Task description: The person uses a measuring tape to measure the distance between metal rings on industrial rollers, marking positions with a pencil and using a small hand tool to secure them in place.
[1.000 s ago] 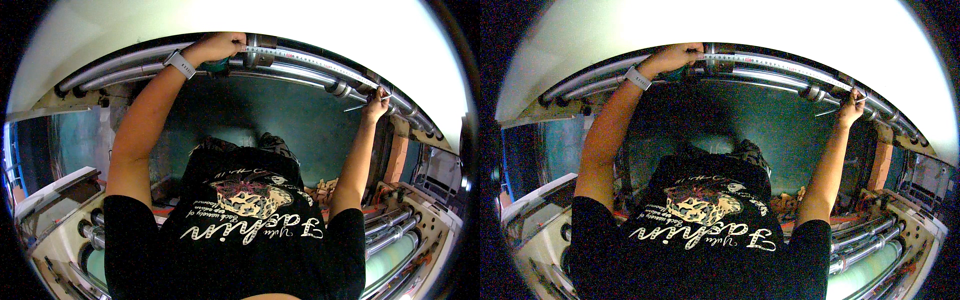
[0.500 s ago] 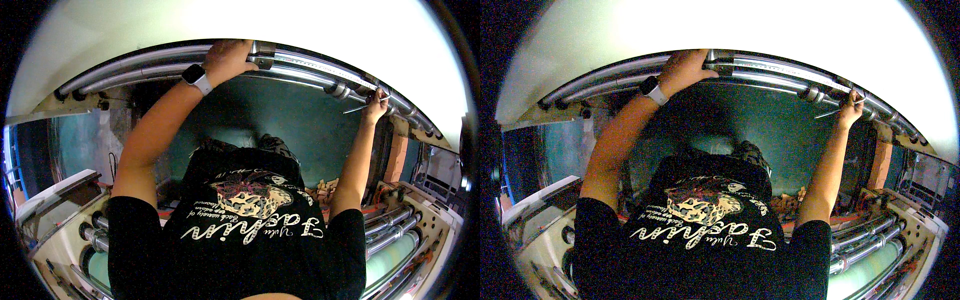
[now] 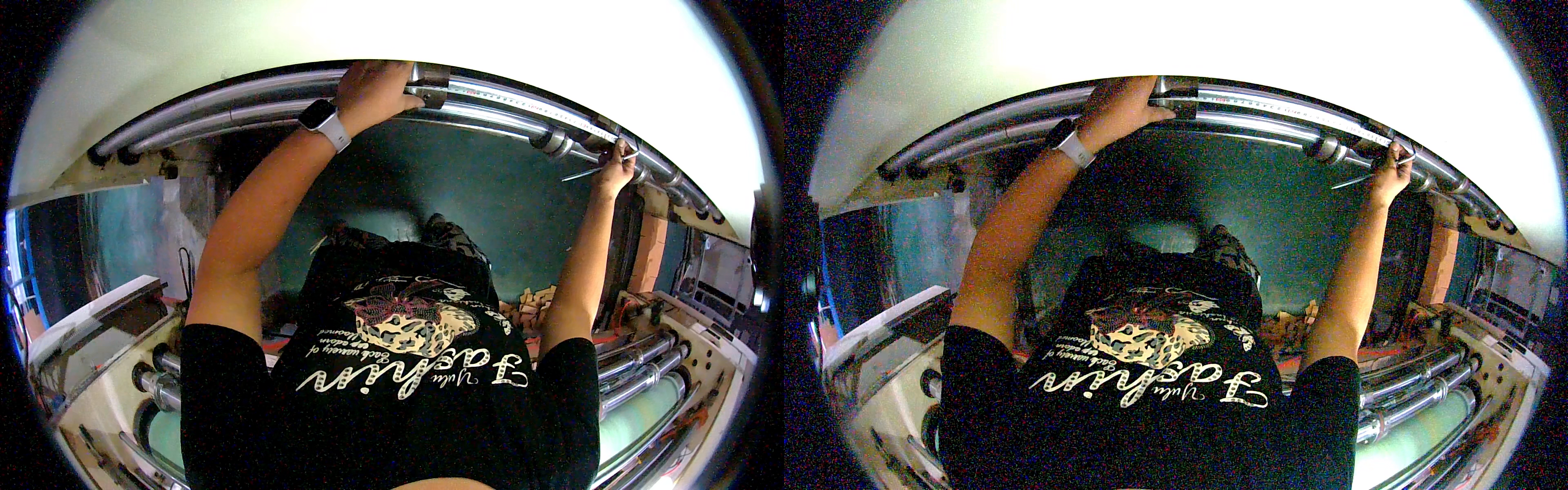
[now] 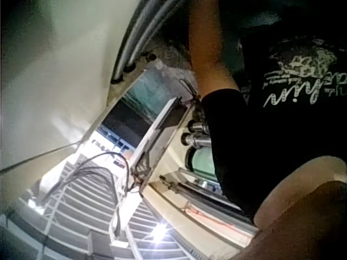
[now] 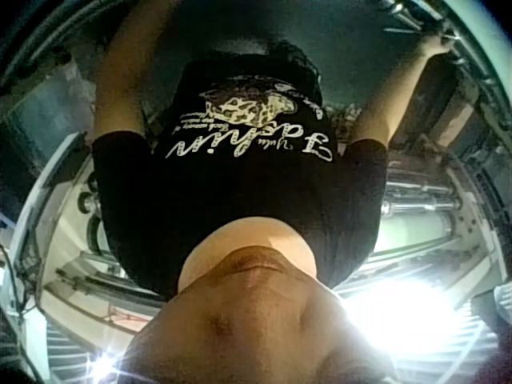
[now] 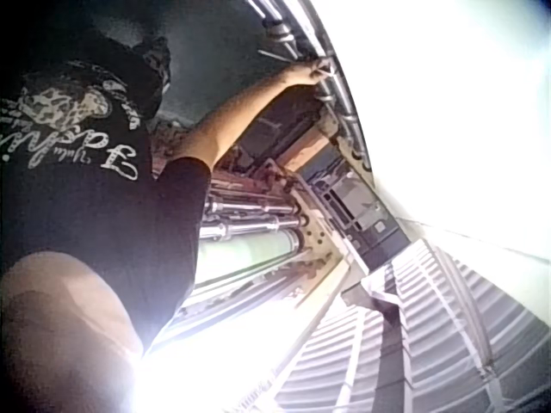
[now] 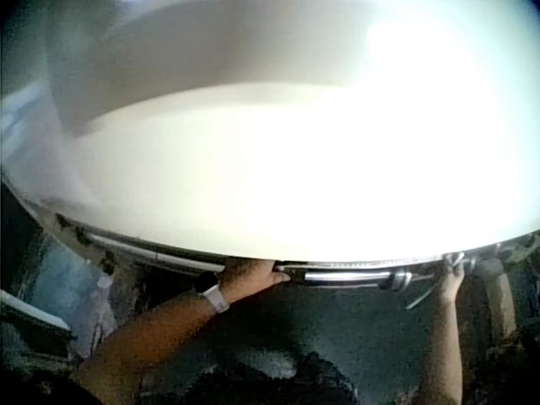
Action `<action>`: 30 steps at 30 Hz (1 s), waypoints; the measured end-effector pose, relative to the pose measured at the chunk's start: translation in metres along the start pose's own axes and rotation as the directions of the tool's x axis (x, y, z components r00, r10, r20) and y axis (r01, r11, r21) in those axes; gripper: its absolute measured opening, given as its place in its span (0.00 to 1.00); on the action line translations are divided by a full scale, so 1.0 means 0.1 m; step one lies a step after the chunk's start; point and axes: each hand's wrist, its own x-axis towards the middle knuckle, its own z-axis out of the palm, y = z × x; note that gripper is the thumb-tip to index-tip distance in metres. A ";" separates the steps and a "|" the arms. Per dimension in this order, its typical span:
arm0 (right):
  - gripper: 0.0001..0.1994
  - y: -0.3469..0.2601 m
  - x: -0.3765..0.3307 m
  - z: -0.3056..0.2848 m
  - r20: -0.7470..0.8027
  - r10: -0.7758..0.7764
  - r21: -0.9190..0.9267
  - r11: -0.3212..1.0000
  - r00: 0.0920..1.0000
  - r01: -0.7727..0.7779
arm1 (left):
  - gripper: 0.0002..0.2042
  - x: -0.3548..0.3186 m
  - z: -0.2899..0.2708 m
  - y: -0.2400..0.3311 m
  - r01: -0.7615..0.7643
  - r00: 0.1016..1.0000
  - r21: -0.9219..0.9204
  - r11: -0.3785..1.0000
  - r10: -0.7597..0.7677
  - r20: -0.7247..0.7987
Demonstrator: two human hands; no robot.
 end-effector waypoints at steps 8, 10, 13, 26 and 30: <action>0.04 0.03 0.02 -0.02 0.005 -0.012 -0.023 1.000 1.000 0.012 | 0.29 0.01 0.01 -0.02 -0.020 1.000 0.009 1.000 0.020 -0.012; 0.04 0.07 0.05 -0.07 0.025 -0.022 -0.030 0.999 0.999 0.023 | 0.30 0.01 0.04 -0.03 -0.025 0.999 0.005 1.000 0.025 -0.042; 0.05 0.08 0.06 -0.04 0.039 -0.011 -0.007 1.000 0.999 0.011 | 0.33 0.01 0.01 -0.19 -0.156 0.982 -0.057 0.986 0.148 -0.120; 0.05 0.02 0.00 -0.02 0.024 -0.022 -0.015 1.000 0.999 0.023 | 0.07 0.07 -0.11 -0.47 0.297 0.871 -0.606 0.738 0.050 0.488; 0.04 -0.02 -0.02 -0.02 0.034 -0.004 -0.012 1.000 0.999 0.005 | 0.07 0.09 -0.08 -0.49 0.299 0.861 -0.586 0.753 0.053 0.506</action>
